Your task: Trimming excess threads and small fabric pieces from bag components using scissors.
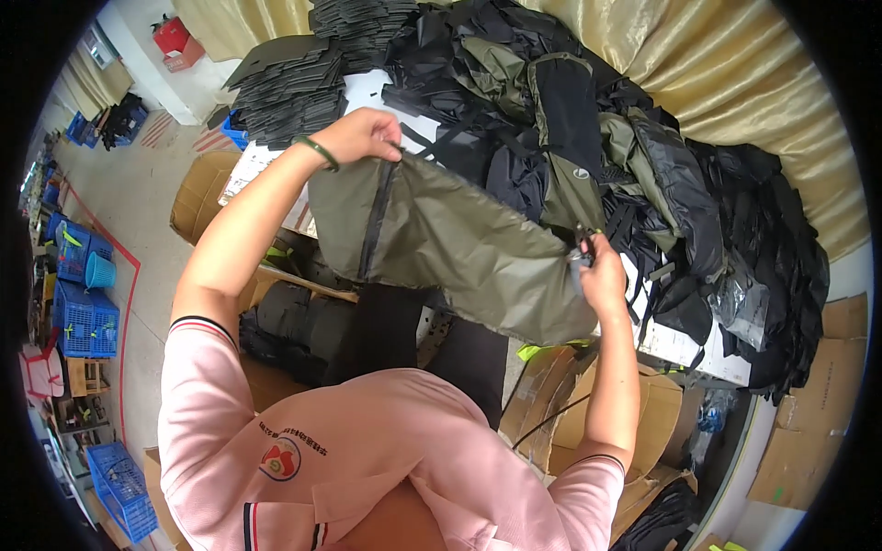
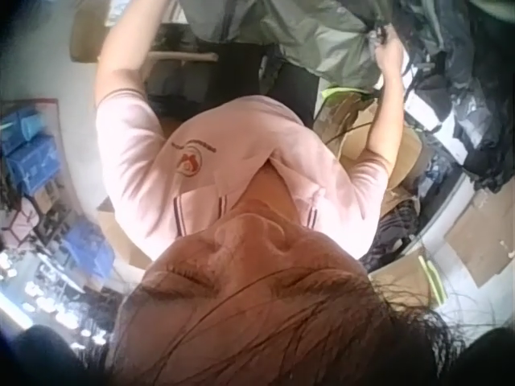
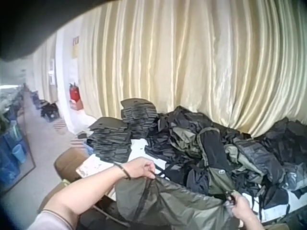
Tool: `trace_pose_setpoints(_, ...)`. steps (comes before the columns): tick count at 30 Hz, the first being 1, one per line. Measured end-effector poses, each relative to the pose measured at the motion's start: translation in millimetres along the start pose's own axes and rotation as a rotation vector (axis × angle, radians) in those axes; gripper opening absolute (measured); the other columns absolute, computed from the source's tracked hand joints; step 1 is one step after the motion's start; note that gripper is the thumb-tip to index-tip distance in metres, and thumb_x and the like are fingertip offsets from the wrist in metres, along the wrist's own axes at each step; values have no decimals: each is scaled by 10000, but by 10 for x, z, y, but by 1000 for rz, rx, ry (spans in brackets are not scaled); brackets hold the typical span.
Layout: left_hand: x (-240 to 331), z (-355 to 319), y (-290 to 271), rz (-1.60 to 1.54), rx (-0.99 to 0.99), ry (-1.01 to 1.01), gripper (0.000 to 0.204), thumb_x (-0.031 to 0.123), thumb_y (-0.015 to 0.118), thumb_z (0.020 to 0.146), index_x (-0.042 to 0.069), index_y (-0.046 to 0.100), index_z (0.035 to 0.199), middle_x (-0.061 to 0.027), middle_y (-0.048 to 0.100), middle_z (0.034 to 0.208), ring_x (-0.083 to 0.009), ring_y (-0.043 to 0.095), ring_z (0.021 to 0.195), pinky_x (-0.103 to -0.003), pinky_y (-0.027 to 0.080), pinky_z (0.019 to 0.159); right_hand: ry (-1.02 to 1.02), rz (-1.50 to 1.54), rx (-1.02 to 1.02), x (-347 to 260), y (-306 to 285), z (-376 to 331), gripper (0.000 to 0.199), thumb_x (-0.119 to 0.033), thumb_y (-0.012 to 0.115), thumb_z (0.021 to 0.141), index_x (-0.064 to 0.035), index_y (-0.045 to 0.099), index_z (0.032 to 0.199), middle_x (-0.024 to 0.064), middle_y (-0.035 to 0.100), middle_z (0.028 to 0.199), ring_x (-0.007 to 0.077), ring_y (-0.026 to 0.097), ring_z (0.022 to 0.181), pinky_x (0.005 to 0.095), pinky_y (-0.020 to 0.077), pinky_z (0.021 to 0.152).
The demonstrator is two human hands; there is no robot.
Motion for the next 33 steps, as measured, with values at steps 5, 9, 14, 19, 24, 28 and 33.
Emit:
trace_pose_setpoints(5, 39, 276, -33, 397, 186, 4, 203, 141, 752, 702, 75, 606, 825, -97, 622, 758, -263, 602, 750, -352, 472, 701, -81, 108, 63, -23, -58, 165, 264, -85, 746, 722, 0, 560, 889, 149, 629, 752, 238, 593, 680, 345, 468, 670)
trace_pose_setpoints(9, 60, 312, 575, 656, 156, 104, 302, 316, 755, 706, 132, 642, 917, -78, 633, 1008, -305, 554, 1038, -447, 426, 859, -71, 111, 27, -25, 212, 79, 257, -47, 707, 713, -26, 573, 932, 190, 627, 821, 375, 620, 803, 387, 475, 721)
trace_pose_setpoints(14, 242, 311, 1486, 434, 93, 372, 395, 355, 733, 739, 100, 657, 1030, -83, 622, 1055, -295, 538, 1057, -426, 402, 910, 52, 105, -89, 61, 398, -83, 263, 12, 643, 687, -73, 549, 918, 196, 638, 873, 397, 609, 899, 435, 466, 742)
trace_pose_setpoints(19, 320, 444, 1803, 384, 13, 359, 290, 270, 736, 757, 76, 652, 955, -76, 645, 961, -287, 583, 983, -396, 428, 886, 30, 139, -70, 72, 340, -259, 260, 7, 634, 691, -75, 554, 926, 200, 630, 822, 396, 617, 840, 422, 474, 705)
trace_pose_setpoints(24, 113, 498, 1877, 11, -216, 311, 214, 172, 737, 766, 35, 654, 907, -78, 661, 836, -197, 637, 783, -308, 495, 721, -29, 73, -124, -54, 219, -369, 259, 12, 618, 691, -82, 563, 926, 184, 628, 777, 381, 622, 767, 418, 472, 663)
trace_pose_setpoints(28, 96, 424, 1918, -250, -434, 144, 195, 136, 730, 805, 5, 647, 922, -25, 663, 870, -75, 592, 827, -249, 477, 777, -200, -232, -205, -350, 12, -365, 383, -296, 803, 655, -54, 567, 834, 157, 637, 757, 368, 629, 724, 431, 487, 640)
trace_pose_setpoints(33, 115, 379, 1918, -305, -496, 89, 188, 130, 723, 814, -1, 643, 923, -26, 666, 899, -77, 594, 853, -246, 473, 804, -374, -332, -153, -434, -18, -312, 489, -419, 817, 611, -30, 580, 790, 130, 641, 775, 329, 638, 779, 410, 498, 678)
Point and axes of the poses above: each hand's wrist, its own z-axis towards the middle knuckle, its own y-axis out of the palm, x = y × z, the point moved 4 cm from there along z, towards the middle knuckle
